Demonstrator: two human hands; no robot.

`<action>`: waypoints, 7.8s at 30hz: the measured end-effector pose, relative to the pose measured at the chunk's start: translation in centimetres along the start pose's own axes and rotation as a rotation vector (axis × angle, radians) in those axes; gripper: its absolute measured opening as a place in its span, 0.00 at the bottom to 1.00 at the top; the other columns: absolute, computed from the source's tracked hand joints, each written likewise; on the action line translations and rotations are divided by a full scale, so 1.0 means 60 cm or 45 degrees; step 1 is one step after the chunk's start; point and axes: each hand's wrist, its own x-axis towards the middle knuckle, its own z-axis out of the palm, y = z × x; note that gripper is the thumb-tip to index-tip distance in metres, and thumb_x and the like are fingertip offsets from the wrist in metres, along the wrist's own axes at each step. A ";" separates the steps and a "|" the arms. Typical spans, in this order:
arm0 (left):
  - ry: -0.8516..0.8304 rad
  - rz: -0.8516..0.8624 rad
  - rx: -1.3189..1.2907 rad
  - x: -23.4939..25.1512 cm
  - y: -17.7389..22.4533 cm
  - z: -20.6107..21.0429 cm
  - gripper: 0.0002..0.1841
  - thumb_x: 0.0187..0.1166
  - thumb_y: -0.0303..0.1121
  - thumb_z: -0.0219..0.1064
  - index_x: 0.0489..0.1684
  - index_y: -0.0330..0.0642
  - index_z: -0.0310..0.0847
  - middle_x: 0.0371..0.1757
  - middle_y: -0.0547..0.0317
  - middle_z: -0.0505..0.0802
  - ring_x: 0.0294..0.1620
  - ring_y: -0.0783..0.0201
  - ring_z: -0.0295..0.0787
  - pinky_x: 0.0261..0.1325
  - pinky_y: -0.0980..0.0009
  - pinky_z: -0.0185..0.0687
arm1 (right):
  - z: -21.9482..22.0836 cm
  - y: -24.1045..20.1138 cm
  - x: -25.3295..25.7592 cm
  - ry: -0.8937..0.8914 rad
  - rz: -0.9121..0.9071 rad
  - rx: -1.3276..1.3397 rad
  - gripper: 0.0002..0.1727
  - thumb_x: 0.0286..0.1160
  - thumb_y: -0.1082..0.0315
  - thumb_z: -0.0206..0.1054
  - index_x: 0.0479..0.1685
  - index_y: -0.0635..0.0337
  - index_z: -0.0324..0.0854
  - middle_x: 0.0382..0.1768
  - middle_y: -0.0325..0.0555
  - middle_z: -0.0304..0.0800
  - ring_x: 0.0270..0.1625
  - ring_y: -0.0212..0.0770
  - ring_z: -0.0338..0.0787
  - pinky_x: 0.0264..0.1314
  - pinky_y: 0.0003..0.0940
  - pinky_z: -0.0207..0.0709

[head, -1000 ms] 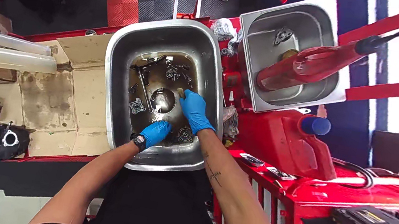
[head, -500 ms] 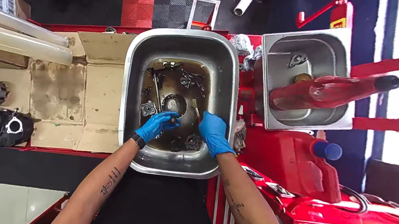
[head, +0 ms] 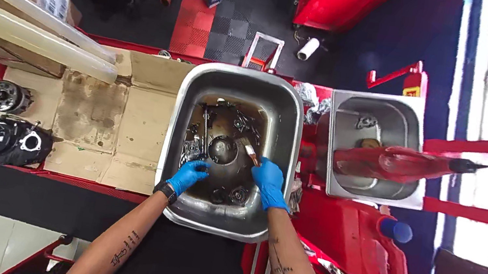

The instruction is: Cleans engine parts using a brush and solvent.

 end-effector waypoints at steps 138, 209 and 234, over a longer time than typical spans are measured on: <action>0.075 0.012 -0.123 -0.014 0.006 -0.037 0.21 0.83 0.18 0.56 0.75 0.28 0.72 0.67 0.39 0.85 0.55 0.55 0.92 0.59 0.61 0.91 | 0.171 -0.051 -0.118 -0.065 -0.539 1.051 0.11 0.77 0.64 0.71 0.52 0.57 0.93 0.48 0.42 0.97 0.53 0.33 0.94 0.65 0.36 0.85; 0.127 0.381 0.352 -0.044 0.000 -0.029 0.22 0.78 0.24 0.66 0.73 0.33 0.79 0.65 0.45 0.90 0.58 0.60 0.92 0.65 0.63 0.88 | 0.143 -0.033 -0.154 0.072 -0.662 1.209 0.11 0.76 0.67 0.73 0.51 0.60 0.92 0.48 0.43 0.97 0.51 0.30 0.95 0.61 0.30 0.88; 0.238 -0.658 -0.542 -0.001 0.027 -0.010 0.17 0.93 0.38 0.54 0.63 0.33 0.78 0.46 0.48 0.91 0.38 0.61 0.91 0.45 0.69 0.90 | 0.169 -0.032 -0.133 0.060 -1.231 1.152 0.11 0.79 0.71 0.66 0.48 0.64 0.93 0.56 0.50 0.96 0.66 0.41 0.92 0.76 0.40 0.81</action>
